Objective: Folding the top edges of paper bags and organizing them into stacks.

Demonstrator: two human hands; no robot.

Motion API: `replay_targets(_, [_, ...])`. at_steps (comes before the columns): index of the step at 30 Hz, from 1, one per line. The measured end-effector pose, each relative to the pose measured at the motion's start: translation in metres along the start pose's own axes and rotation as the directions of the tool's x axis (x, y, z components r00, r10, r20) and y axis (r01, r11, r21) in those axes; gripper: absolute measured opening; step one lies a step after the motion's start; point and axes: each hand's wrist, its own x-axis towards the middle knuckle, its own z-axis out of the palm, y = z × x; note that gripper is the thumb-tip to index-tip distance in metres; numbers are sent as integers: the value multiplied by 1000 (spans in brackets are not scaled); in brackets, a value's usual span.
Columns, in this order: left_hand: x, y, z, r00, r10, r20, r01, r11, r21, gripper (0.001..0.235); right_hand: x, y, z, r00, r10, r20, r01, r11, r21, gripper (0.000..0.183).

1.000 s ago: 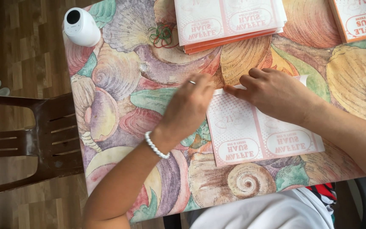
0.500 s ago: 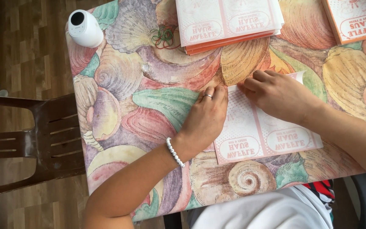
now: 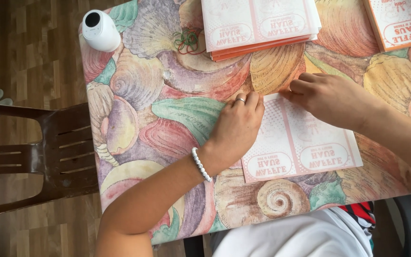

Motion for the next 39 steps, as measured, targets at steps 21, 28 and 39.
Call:
replay_targets(21, [18,15,2,992,-30,124,32,999,-16,13,-27,11,14,999,25,25,-24,997,-67,28])
replay_targets(28, [19,14,5,998,-52,24,53,998,-31,27,-23,8,11,990,55,132,-37,990,-134,54])
replay_targets(39, [24,18,-2,992,-63,114,66,998,-21,43,-43,21,7,994,92,58,-88,994,-59,23])
